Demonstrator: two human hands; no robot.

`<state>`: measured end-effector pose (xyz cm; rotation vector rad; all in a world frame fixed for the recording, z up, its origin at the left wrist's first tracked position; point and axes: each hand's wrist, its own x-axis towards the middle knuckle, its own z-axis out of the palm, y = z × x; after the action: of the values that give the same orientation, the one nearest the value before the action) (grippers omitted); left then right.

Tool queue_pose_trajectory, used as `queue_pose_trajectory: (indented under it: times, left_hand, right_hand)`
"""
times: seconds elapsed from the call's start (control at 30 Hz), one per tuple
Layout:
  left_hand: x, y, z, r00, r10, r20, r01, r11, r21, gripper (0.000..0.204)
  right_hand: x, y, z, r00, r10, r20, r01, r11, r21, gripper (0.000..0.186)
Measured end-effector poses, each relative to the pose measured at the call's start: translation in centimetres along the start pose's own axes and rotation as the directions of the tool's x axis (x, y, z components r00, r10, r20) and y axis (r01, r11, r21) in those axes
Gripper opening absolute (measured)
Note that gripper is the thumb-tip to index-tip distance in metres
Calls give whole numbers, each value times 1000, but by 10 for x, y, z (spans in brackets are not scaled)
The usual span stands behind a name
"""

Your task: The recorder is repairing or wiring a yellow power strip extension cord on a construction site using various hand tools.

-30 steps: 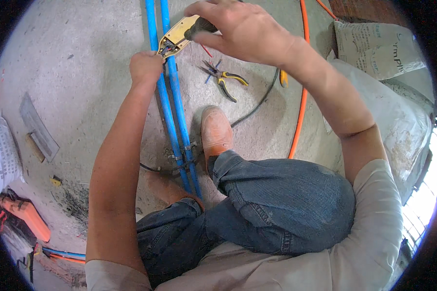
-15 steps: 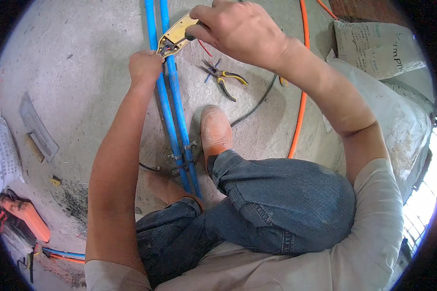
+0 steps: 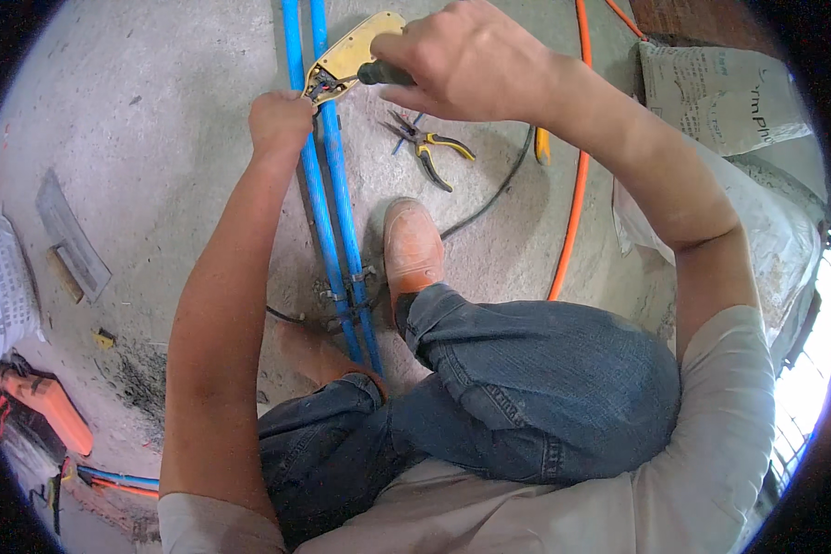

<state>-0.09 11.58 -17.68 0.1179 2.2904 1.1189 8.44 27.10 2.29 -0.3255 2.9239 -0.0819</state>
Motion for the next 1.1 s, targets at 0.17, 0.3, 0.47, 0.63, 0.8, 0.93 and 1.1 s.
queue_pose_trajectory:
  times: [0.17,0.3,0.47,0.63,0.8,0.93,1.1]
  left_hand:
    - [5,-9,-1,999,26,21,-26,1000,2,19]
    - [5,-5,-1,998,-2,66,3,1000,-23,18]
    - [1,-1,-3,998,0,70,3,999,-33,17]
    - [6,-14,4,1000,9,-1,-9,999,-50,17]
    - [2,3,-2,998,37,48,-36,999,-22,17]
    - [0,1,-6,995,-12,99,16,999,-39,17]
    - [-5,2,-5,1000,11,15,-10,1000,-19,17]
  right_hand:
    - [19,-14,-7,740,594,316,-671,691,270,35]
    - [11,-5,-6,980,83,181,-59,989,-132,35]
    - [20,7,-3,947,206,246,-187,977,-100,31]
    - [15,-7,5,912,336,234,-364,927,90,31]
    - [25,3,-11,902,55,428,57,968,-244,36]
    - [37,7,-7,648,517,560,-715,667,211,29]
    - [27,3,2,899,357,253,-395,911,119,28]
